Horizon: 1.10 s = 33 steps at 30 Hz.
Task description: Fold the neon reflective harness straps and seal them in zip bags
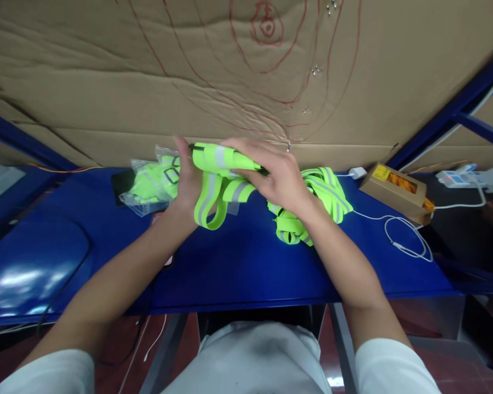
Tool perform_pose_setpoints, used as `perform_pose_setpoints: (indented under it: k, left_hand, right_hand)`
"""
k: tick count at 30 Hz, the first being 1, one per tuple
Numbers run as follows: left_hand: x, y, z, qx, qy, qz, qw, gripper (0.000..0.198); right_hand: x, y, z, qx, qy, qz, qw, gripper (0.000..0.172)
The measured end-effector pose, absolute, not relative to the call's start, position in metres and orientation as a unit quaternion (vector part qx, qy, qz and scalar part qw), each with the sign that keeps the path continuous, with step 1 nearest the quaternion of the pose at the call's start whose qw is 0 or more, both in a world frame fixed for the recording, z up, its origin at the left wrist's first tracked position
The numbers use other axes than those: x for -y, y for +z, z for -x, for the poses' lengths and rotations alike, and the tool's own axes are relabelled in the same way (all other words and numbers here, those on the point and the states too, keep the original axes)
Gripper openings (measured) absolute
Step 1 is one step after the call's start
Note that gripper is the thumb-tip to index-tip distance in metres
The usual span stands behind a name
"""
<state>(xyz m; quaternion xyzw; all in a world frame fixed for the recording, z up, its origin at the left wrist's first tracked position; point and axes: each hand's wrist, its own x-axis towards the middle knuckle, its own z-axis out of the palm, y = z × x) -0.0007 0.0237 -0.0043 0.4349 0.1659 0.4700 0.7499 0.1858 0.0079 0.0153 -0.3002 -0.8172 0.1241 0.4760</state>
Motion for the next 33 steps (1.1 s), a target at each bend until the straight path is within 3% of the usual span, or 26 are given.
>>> perform_pose_setpoints:
  k: [5, 10, 12, 15, 17, 19, 23, 29, 33]
  left_hand:
    - [-0.024, 0.009, 0.008, -0.165, 0.454, -0.423, 0.767, 0.06]
    - [-0.04, -0.008, 0.007, -0.199, 0.506, -0.392, 0.742, 0.027]
    - [-0.044, -0.014, 0.007, -0.219, 0.509, -0.413, 0.723, 0.024]
    - [-0.042, -0.015, 0.006, -0.227, 0.519, -0.449, 0.691, 0.031]
    - [-0.034, -0.011, 0.004, -0.223, 0.546, -0.465, 0.661, 0.04]
    - [-0.026, -0.007, 0.001, -0.213, 0.576, -0.472, 0.633, 0.048]
    - [-0.015, -0.003, -0.001, -0.187, 0.612, -0.483, 0.598, 0.041]
    - [-0.022, -0.011, 0.015, -0.223, 0.609, -0.576, 0.497, 0.04]
    - [-0.033, -0.014, 0.019, -0.236, 0.589, -0.603, 0.483, 0.057]
  right_hand:
    - [-0.021, 0.0, -0.18, 0.877, 0.015, 0.241, 0.415, 0.052]
    - [-0.022, 0.0, -0.175, 0.895, 0.126, 0.234, 0.359, 0.051]
    - [-0.021, 0.004, -0.178, 0.868, 0.207, 0.239, 0.383, 0.041]
    - [-0.025, 0.005, -0.181, 0.764, 0.246, 0.307, 0.511, 0.036]
    - [-0.027, 0.002, -0.178, 0.708, 0.273, 0.342, 0.555, 0.05]
    - [-0.026, -0.003, -0.17, 0.686, 0.353, 0.342, 0.536, 0.07]
    - [-0.017, -0.013, -0.146, 0.627, 0.503, 0.289, 0.519, 0.098]
    - [-0.001, -0.011, -0.13, 0.549, 0.582, 0.273, 0.535, 0.071]
    - [0.001, -0.004, -0.135, 0.509, 0.572, 0.311, 0.564, 0.06]
